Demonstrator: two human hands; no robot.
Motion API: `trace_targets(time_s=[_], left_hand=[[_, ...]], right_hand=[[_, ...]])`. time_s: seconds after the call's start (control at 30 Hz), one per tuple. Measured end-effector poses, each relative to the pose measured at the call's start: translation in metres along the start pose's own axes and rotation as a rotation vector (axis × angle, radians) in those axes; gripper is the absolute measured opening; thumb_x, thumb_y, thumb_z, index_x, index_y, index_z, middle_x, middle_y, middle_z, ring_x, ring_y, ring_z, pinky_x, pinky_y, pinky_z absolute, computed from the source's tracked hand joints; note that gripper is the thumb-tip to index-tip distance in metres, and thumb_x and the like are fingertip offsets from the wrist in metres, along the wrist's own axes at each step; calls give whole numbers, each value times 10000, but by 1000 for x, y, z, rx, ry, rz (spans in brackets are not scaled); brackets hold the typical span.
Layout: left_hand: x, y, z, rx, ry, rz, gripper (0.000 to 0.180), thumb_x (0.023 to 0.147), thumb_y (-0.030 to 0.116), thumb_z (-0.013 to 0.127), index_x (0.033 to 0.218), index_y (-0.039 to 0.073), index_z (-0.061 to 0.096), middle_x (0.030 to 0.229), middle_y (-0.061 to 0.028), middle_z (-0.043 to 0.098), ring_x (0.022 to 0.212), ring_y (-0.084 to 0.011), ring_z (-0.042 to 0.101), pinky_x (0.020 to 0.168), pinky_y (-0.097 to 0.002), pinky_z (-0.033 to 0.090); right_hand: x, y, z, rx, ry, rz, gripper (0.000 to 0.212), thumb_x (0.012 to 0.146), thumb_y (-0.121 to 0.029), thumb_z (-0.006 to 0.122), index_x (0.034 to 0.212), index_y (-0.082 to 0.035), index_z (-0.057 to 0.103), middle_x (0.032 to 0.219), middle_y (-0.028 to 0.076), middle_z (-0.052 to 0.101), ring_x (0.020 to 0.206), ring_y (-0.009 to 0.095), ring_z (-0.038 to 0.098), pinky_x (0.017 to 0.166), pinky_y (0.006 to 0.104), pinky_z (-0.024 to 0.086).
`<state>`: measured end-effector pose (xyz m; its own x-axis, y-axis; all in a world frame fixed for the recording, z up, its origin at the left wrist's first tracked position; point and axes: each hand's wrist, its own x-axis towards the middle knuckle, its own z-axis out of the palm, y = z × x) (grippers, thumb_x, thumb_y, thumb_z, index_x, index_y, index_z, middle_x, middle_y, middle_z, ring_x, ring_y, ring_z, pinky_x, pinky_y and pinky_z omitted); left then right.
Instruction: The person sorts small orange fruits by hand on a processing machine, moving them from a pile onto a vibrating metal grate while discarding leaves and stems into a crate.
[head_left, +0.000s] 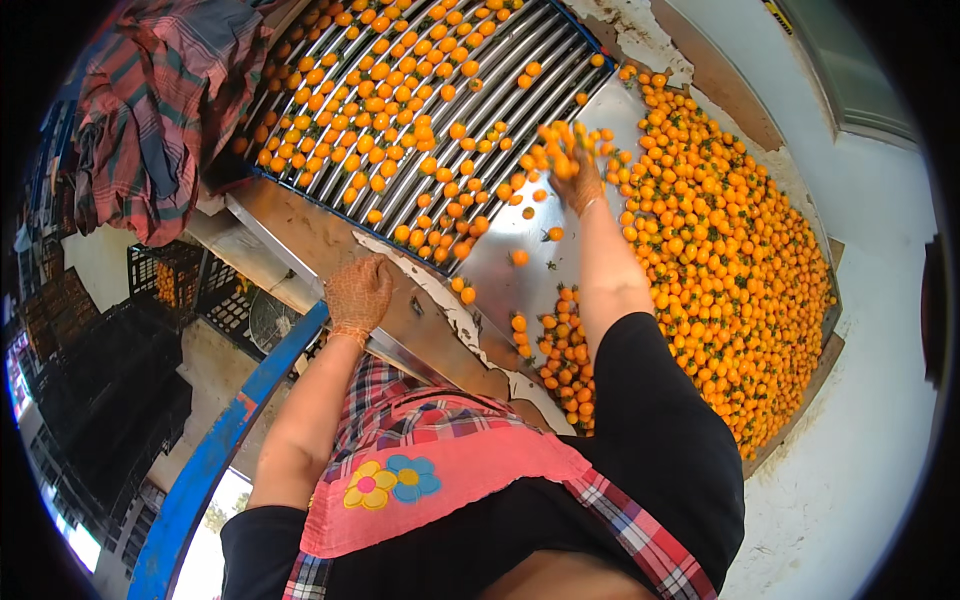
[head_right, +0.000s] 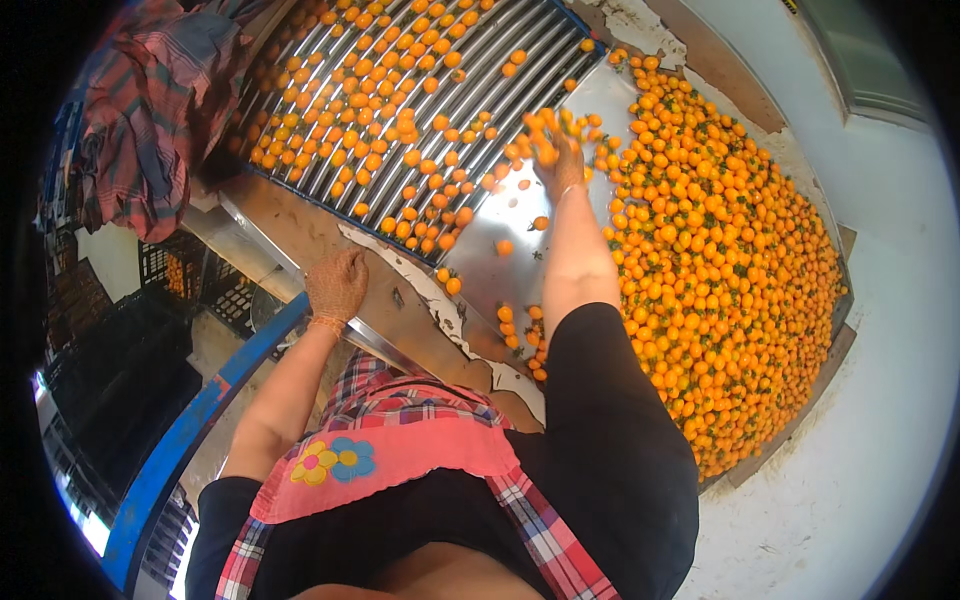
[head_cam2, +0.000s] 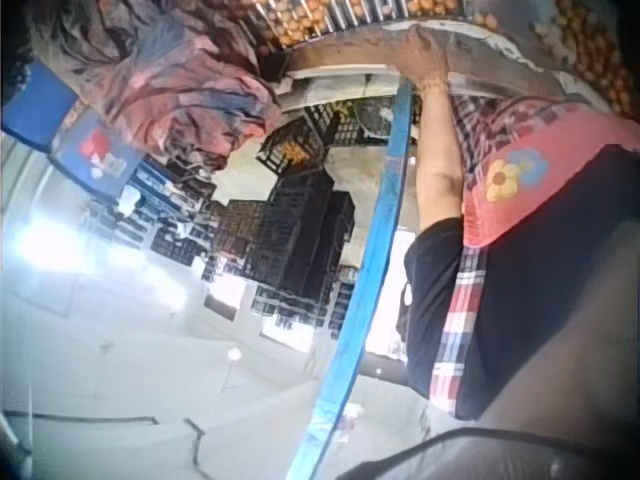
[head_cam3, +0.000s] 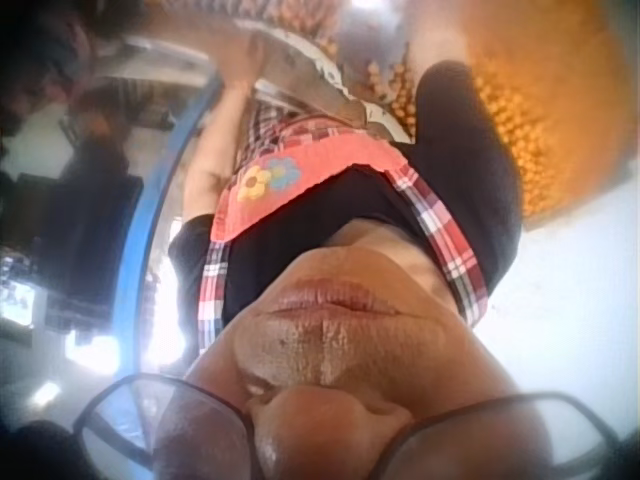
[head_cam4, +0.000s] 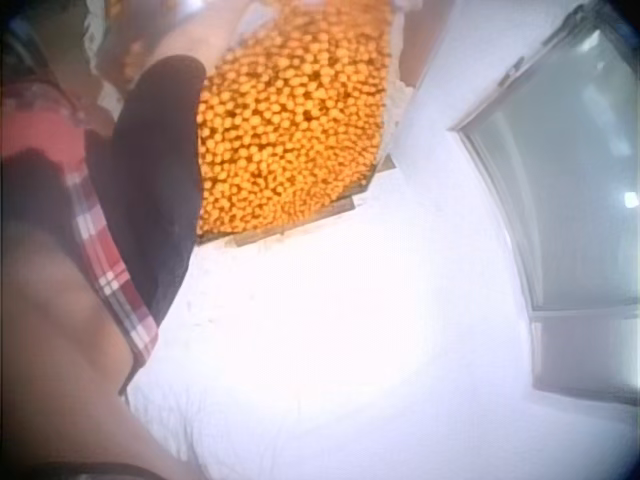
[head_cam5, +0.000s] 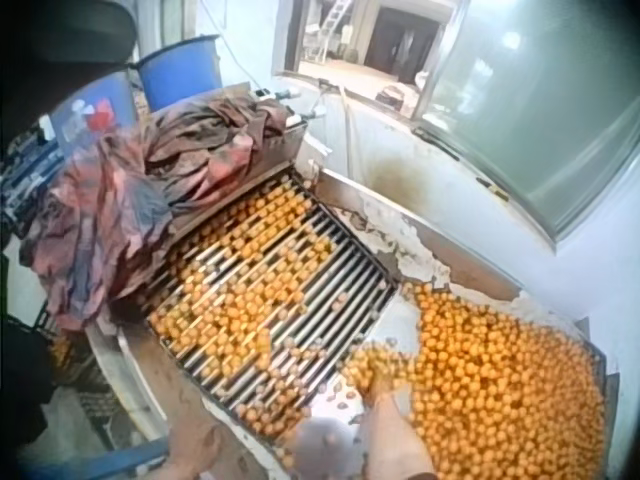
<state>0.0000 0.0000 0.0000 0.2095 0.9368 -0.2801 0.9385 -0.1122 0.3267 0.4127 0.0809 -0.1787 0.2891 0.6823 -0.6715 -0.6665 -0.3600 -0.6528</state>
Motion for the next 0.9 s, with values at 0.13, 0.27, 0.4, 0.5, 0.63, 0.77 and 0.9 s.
trace_targets(time_s=[0.13,0.27,0.4,0.5,0.63,0.77,0.9], left_hand=[[15,10,12,-64,122,69,172,829,225,588,924,126,691,858,-118,679,786,-326,627,738,-435,492],[6,1,8,-46,100,52,168,827,214,582,922,131,693,858,-119,675,777,-327,627,717,-446,493],[7,6,6,-55,105,53,162,823,217,588,912,129,692,827,-113,669,778,-328,627,708,-449,491],[7,5,5,-53,107,47,158,819,211,588,901,123,691,823,-114,670,770,-326,630,708,-444,495],[9,9,0,-66,80,37,169,822,212,577,889,114,698,843,-119,675,768,-325,635,720,-442,497],[6,7,1,-70,80,21,189,830,225,565,889,118,709,841,-119,678,772,-324,636,725,-442,497],[7,4,4,-24,60,6,212,837,233,555,920,122,716,848,-121,681,797,-322,636,736,-440,496]], right_hand=[[-8,-77,5,-1523,216,-584,586,806,-364,640,1245,12,541,1254,232,530,1113,382,538,959,412,437],[-66,-108,3,-1582,667,-302,735,753,-467,642,1321,-32,475,1354,219,462,1221,336,478,1033,420,379],[-94,-125,-45,-1905,423,169,787,791,-477,588,1451,-158,304,1426,166,388,1309,321,390,1084,480,288],[-97,-70,-52,-2312,387,148,861,812,-540,571,1492,-179,186,1472,149,320,1323,343,360,1067,479,327],[-118,20,-43,-2091,462,146,605,886,-439,536,1392,-238,272,1322,173,405,1142,386,481,894,539,491],[-175,79,-31,-2105,293,67,548,912,-411,490,1388,-234,284,1224,149,443,1195,370,414,882,523,462],[-233,109,3,-2201,-35,315,545,903,-354,503,1409,-263,323,1407,118,352,1268,335,362,1004,517,345]])
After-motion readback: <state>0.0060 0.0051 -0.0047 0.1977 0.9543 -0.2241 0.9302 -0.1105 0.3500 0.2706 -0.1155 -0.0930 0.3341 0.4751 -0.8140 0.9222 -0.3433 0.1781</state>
